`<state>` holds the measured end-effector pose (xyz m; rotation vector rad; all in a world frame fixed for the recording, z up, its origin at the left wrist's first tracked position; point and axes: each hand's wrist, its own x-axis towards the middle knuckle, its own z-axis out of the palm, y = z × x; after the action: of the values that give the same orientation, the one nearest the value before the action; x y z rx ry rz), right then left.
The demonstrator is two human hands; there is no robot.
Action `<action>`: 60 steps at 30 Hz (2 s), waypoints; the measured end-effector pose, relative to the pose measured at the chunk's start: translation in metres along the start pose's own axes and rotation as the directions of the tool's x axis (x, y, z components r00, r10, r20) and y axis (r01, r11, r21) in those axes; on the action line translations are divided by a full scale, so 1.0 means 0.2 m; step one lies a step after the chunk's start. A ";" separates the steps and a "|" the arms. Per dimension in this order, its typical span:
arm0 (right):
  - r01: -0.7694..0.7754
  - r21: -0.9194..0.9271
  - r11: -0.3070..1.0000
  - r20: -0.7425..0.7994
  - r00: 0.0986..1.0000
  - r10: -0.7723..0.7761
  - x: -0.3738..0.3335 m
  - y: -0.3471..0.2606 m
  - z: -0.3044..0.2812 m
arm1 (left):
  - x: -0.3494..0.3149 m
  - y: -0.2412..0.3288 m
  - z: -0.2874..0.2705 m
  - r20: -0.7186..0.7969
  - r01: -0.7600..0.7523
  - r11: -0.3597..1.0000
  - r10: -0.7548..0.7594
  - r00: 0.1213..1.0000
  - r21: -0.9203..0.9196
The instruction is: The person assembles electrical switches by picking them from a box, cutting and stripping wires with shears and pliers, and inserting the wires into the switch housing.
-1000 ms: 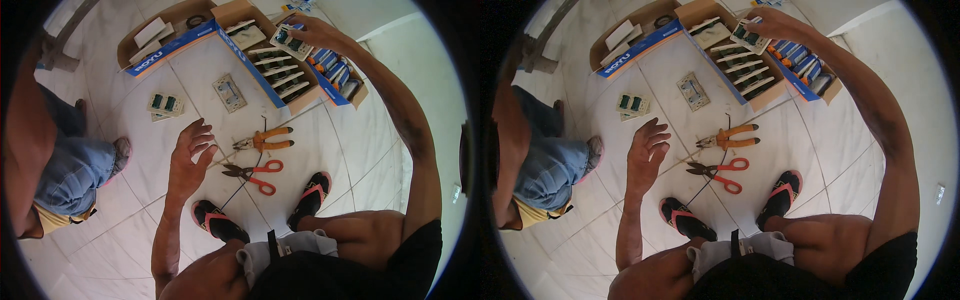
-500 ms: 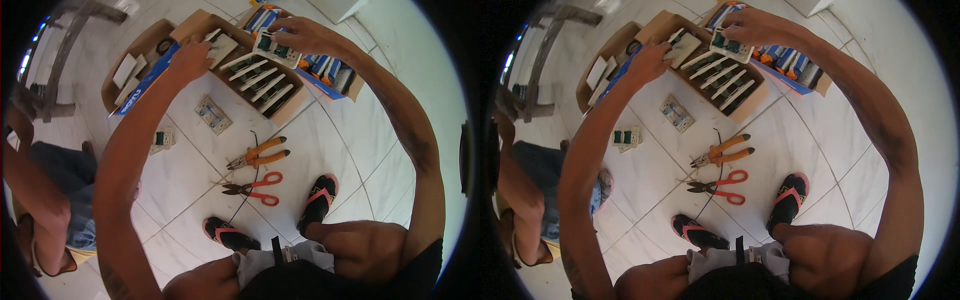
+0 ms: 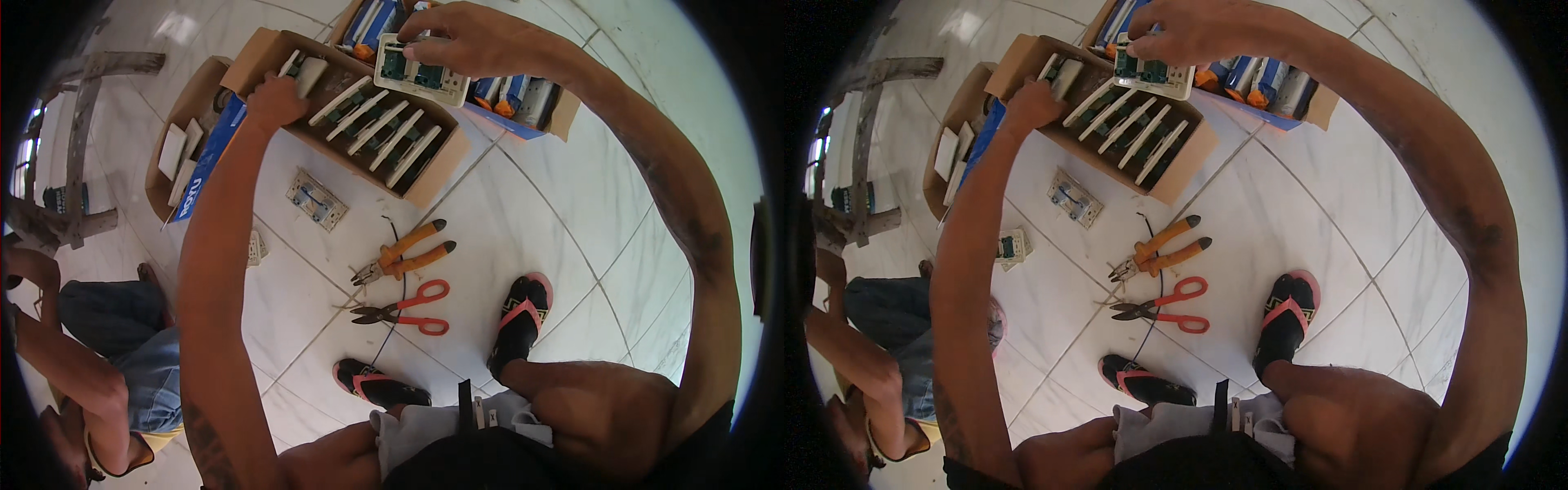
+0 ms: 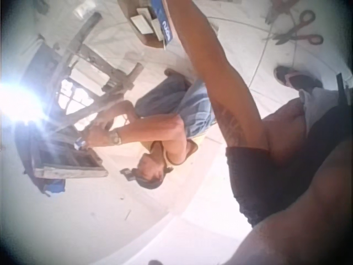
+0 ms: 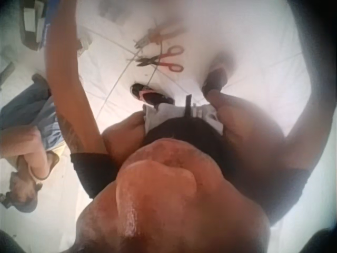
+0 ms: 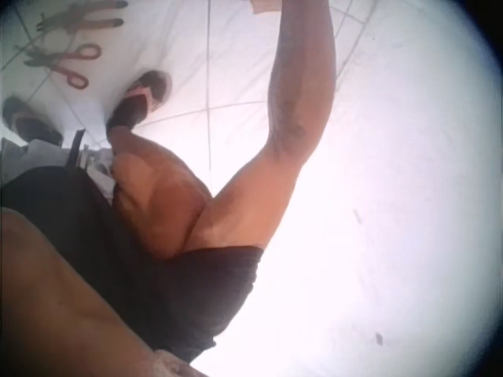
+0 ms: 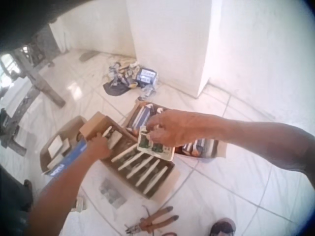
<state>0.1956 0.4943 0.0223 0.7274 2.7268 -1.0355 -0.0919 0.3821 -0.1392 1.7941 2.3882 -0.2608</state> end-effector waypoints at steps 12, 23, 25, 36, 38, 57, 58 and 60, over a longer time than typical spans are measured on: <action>-0.076 0.079 0.994 0.018 0.997 0.075 0.04 -0.08 -0.01 | 0.02 -0.32 -0.08 -0.170 -0.169 0.934 0.119 0.978 -0.315; -0.011 -0.001 1.000 -0.189 0.982 0.010 0.17 -0.07 0.16 | -0.14 -0.23 -0.09 -0.454 -0.124 0.981 0.043 0.890 -0.149; 0.022 0.002 1.000 -0.217 0.976 -0.021 0.19 -0.08 0.18 | -0.14 -0.24 -0.12 -0.467 -0.084 0.992 0.033 0.884 -0.090; -0.068 0.361 0.930 -0.138 0.982 0.126 0.38 -0.24 0.32 | -0.21 -0.25 -0.37 -0.450 0.047 0.989 -0.107 0.887 -0.141; -0.051 0.461 0.886 -0.122 0.985 0.120 0.46 -0.29 0.40 | -0.25 -0.34 -0.41 -0.494 0.035 0.990 -0.098 0.864 -0.135; 0.734 -0.219 0.643 0.335 0.675 -0.657 0.99 -0.05 0.63 | -0.94 -0.48 -0.44 -0.437 0.055 0.978 -0.140 0.888 -0.203; 0.794 -0.283 0.537 0.343 0.607 -0.717 0.98 -0.16 0.63 | -1.04 -0.52 -0.41 -0.378 0.092 0.973 -0.168 0.910 -0.211; 0.555 -0.175 0.814 0.239 0.826 -0.511 0.91 -0.32 0.61 | -1.14 -0.55 -0.30 -0.306 0.132 0.967 -0.197 0.932 -0.219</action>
<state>0.0009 0.4444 -0.0843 -0.1939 2.8757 -0.7751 -0.1341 0.1523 -0.0256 1.6567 2.6785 0.2696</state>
